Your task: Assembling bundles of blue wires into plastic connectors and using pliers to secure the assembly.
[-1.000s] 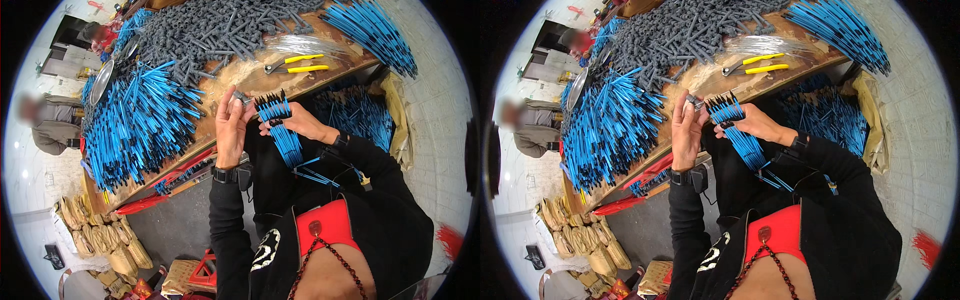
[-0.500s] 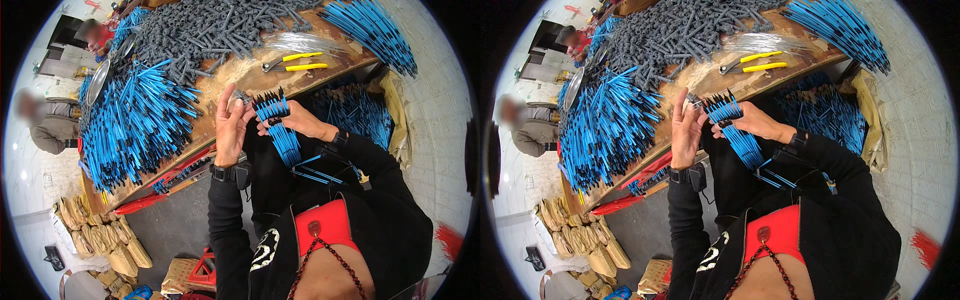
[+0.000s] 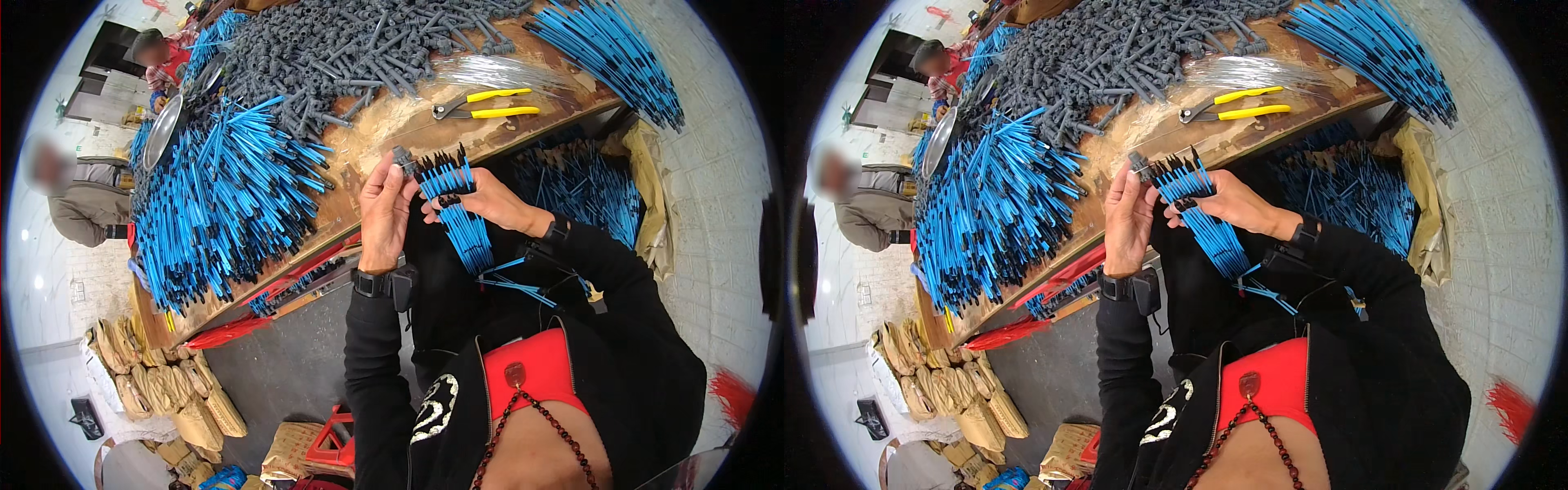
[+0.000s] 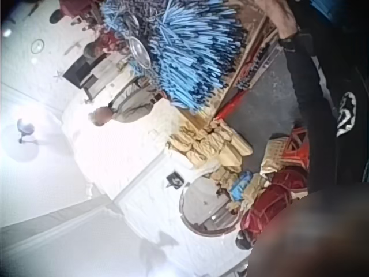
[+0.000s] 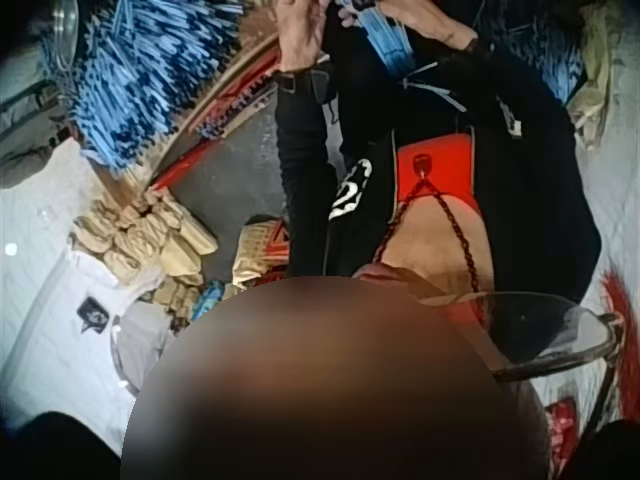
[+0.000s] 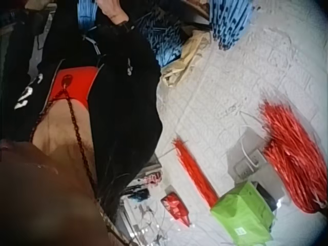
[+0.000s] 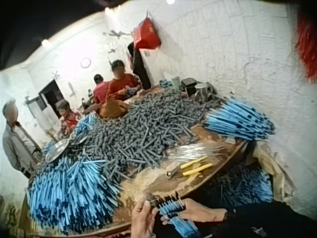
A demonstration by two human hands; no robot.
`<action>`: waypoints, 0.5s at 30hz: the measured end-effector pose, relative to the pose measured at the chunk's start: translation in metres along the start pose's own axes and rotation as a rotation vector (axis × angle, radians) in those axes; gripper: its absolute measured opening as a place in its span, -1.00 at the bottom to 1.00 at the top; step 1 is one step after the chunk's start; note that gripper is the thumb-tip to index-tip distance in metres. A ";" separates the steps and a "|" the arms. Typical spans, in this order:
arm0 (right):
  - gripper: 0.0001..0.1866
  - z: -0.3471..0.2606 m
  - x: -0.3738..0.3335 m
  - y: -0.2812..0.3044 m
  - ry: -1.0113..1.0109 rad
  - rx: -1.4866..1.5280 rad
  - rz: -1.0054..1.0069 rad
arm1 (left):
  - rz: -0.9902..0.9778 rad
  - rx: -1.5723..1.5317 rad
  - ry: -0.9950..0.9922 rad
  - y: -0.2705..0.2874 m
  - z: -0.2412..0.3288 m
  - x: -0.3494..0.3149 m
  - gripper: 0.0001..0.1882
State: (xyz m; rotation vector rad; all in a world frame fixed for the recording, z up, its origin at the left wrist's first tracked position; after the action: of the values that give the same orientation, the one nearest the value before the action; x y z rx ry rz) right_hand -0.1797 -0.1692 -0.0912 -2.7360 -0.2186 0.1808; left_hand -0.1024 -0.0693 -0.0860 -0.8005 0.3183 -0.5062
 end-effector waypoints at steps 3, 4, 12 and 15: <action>-0.60 -0.001 0.001 0.000 0.011 0.004 0.007 | 0.019 0.037 0.001 -0.005 0.000 -0.004 -0.60; -0.61 0.000 0.001 0.001 -0.004 -0.001 0.020 | 0.015 0.038 0.002 -0.009 0.000 -0.006 -0.60; -0.69 0.003 0.005 0.003 -0.003 -0.024 0.027 | 0.134 0.441 -0.171 -0.025 0.019 -0.026 -0.43; -0.70 0.005 0.004 0.003 -0.008 -0.016 0.039 | 0.205 0.452 -0.222 -0.021 0.023 -0.025 -0.45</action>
State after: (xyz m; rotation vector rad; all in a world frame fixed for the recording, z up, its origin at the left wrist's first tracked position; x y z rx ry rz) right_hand -0.1763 -0.1692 -0.0969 -2.7569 -0.1691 0.2011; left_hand -0.1195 -0.0539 -0.0525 -0.3733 0.0719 -0.2767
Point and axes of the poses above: each hand's wrist, its own x-axis towards the middle knuckle, its own y-axis out of the back of the hand, z = x × y, the point moved 10 cm from there along x, towards the middle knuckle, and after that the axes turned 6 degrees about -x, right-handed, at the moved point
